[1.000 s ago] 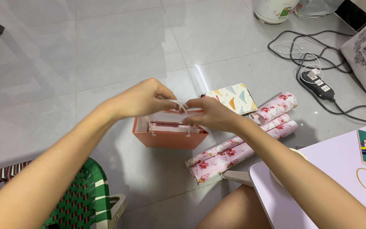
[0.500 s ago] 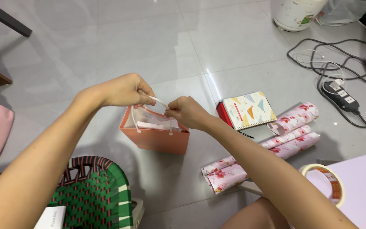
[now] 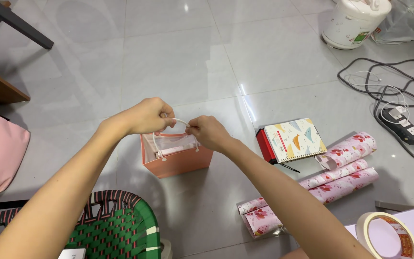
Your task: The person wraps a notebook with patterned paper, trims edges with scissors, and tapes the package. They place the wrapped notebook into a gift bag, then wrap another notebook and cut additional paper.
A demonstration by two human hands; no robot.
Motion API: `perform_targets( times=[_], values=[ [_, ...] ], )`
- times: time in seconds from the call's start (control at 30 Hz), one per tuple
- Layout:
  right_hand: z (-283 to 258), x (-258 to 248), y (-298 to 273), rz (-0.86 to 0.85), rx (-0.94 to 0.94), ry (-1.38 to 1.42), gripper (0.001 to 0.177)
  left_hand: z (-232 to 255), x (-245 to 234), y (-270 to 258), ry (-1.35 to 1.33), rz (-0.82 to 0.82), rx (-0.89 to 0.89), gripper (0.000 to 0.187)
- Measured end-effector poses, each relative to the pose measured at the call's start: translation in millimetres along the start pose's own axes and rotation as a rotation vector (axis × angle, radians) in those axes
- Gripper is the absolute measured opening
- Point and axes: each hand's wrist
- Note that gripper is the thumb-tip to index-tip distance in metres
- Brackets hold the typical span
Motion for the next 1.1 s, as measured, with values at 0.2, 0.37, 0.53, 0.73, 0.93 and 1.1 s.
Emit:
perform_targets(
  times=[0.2,0.37,0.53,0.73,0.93,1.1],
  values=[
    [-25.2,-0.5,6.6,-0.024,0.027,0.032,0.026,-13.5,-20.5,-4.8,-0.069,-0.02,0.006,0.025],
    [-43.6,11.9,16.7,-0.022,0.013,0.035,0.026,-29.7,-30.5,-14.1,-0.042,-0.003,-0.028,0.026],
    [-51.8,34.4,26.8,-0.003,-0.032,-0.034,0.027,-54.9,-34.2,-21.6,-0.047,-0.015,-0.099,0.028],
    [-49.5,65.3,40.7,0.031,-0.051,-0.041,0.026,-84.0,-27.9,-18.6,0.018,-0.03,-0.037,0.031],
    [-47.1,86.5,44.2,0.052,-0.041,0.084,0.025,-114.6,-20.3,-12.3,0.046,-0.048,-0.172,0.031],
    [-41.7,85.6,27.7,0.051,-0.126,0.096,0.049,-137.1,-10.1,-3.4,0.014,-0.083,-0.221,0.024]
  ],
)
Point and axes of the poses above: each hand's wrist, its own y-axis towards the middle knuckle, its own x-axis out of the palm, z = x × y, and after that the axes turned 1 degree about -z, right-handed
